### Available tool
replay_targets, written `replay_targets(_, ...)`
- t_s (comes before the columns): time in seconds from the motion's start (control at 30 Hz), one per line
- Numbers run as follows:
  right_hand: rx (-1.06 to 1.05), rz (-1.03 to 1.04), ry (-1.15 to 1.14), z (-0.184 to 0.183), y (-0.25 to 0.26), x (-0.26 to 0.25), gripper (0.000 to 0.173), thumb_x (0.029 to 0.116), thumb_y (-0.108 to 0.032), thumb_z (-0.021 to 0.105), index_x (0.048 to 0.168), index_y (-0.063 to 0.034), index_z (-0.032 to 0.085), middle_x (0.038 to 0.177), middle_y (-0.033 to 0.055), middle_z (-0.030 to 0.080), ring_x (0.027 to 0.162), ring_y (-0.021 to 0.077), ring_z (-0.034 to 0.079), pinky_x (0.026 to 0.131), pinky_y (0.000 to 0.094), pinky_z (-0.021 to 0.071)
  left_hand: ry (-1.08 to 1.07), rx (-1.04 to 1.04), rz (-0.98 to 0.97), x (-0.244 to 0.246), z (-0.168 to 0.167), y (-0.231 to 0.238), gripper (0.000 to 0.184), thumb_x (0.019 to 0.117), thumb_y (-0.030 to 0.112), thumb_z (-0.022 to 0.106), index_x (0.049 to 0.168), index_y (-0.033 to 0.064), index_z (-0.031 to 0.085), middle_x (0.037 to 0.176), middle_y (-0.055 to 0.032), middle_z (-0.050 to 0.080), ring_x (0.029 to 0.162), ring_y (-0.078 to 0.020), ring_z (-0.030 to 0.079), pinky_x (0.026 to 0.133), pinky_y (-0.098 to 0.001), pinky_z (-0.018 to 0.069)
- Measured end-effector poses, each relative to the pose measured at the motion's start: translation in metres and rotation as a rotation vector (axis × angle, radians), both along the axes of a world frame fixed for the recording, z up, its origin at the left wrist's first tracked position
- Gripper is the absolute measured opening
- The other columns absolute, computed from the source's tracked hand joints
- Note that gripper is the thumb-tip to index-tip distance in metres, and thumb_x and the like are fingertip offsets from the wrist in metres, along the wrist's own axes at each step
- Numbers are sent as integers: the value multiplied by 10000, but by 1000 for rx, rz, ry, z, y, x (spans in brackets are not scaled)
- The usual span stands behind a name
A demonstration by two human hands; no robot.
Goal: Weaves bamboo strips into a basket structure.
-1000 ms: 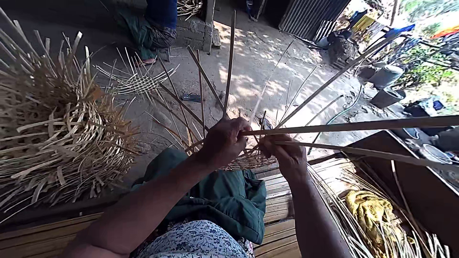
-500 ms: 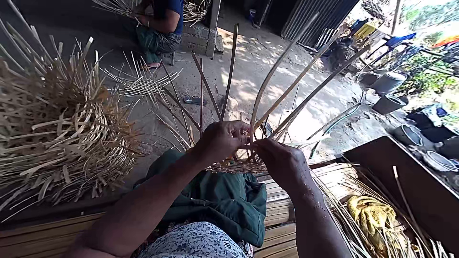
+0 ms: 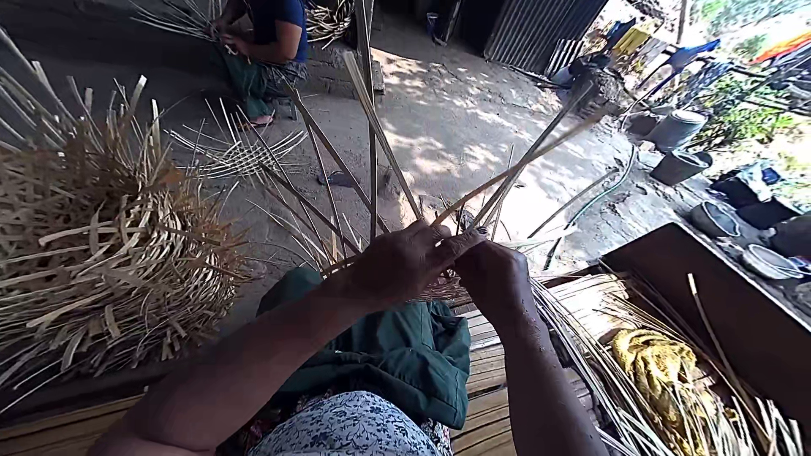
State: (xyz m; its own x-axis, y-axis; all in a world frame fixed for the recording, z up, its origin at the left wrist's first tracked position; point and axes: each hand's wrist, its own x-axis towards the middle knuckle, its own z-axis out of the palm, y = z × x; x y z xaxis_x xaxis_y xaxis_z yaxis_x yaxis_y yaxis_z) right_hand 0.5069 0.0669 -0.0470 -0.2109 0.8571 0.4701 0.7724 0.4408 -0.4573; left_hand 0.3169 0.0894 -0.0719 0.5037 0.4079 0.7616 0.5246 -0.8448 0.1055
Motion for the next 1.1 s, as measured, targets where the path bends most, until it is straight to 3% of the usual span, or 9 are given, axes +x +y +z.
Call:
replay_targets(0.07, 50, -10, 128, -13, 5, 5, 122, 962, -133, 681, 1043, -74, 751, 863, 48, 732, 665, 122, 704, 632, 340, 629, 143, -22, 86, -6, 4, 16, 434, 994, 145, 622, 1423, 205, 621, 981, -110, 709, 848, -295, 658, 629, -395, 537)
replay_targets(0.1, 55, -33, 170, -18, 6, 8, 148, 957, -113, 690, 1082, -68, 753, 927, 62, 728, 706, 124, 711, 668, 327, 635, 181, -35, 129, -11, 8, 23, 440, 985, 151, 642, 1423, 188, 625, 943, -117, 697, 849, -316, 658, 632, -413, 534)
replay_targets(0.2, 1, -74, 280, -27, 8, 13, 227, 949, -109, 696, 1166, -46, 717, 1014, 103, 715, 730, 146, 706, 697, 349, 627, 69, -76, 172, -21, 23, 28, 445, 929, 136, 727, 1367, 93, 663, 959, -134, 700, 911, -330, 662, 745, -431, 567)
replay_targets(0.27, -9, -34, 365, -25, 9, 14, 276, 964, -95, 668, 1231, -24, 665, 1039, 88, 744, 749, 131, 732, 702, 341, 642, -31, -34, 148, -21, 28, 23, 373, 912, 134, 741, 1281, 83, 717, 975, -122, 708, 921, -309, 658, 786, -408, 560)
replay_targets(0.43, -270, -38, 396, -5, 3, 11, 264, 966, -86, 672, 1219, -12, 659, 853, 40, 735, 620, 98, 691, 574, 281, 605, -119, -130, 137, -19, 12, 1, 228, 855, 142, 788, 1070, 79, 746, 950, -86, 724, 881, -264, 662, 782, -394, 559)
replay_targets(0.57, -523, 21, 438, -2, 4, 5, 353, 937, -9, 685, 1288, -41, 662, 809, 41, 727, 596, 91, 674, 550, 252, 582, -138, -297, 73, -27, -1, 2, 227, 849, 137, 788, 1068, 105, 733, 947, -28, 704, 864, -179, 630, 754, -320, 540)
replay_targets(0.77, -609, 143, 605, -1, 14, 3, 270, 917, 39, 663, 1186, 33, 668, 778, 58, 710, 582, 103, 658, 514, 246, 561, -131, -308, 66, -32, 3, 6, 222, 849, 135, 786, 1060, 102, 727, 935, -23, 705, 849, -173, 628, 756, -327, 536)
replay_targets(0.93, -518, 95, 468, 2, 10, 3, 201, 941, -12, 688, 1142, -12, 688, 782, 34, 716, 580, 93, 667, 509, 243, 570, -149, -305, 63, -36, -1, 7, 219, 850, 138, 783, 1055, 89, 722, 954, -33, 713, 868, -177, 639, 766, -325, 537)
replay_targets(1.1, -63, 23, 400, 0, -7, 21, 211, 971, -76, 667, 1175, -50, 712, 910, 23, 742, 623, 78, 686, 536, 267, 607, -169, -404, 158, -51, 0, 11, 244, 891, 140, 775, 1120, 86, 711, 991, -58, 708, 868, -199, 654, 782, -382, 560)
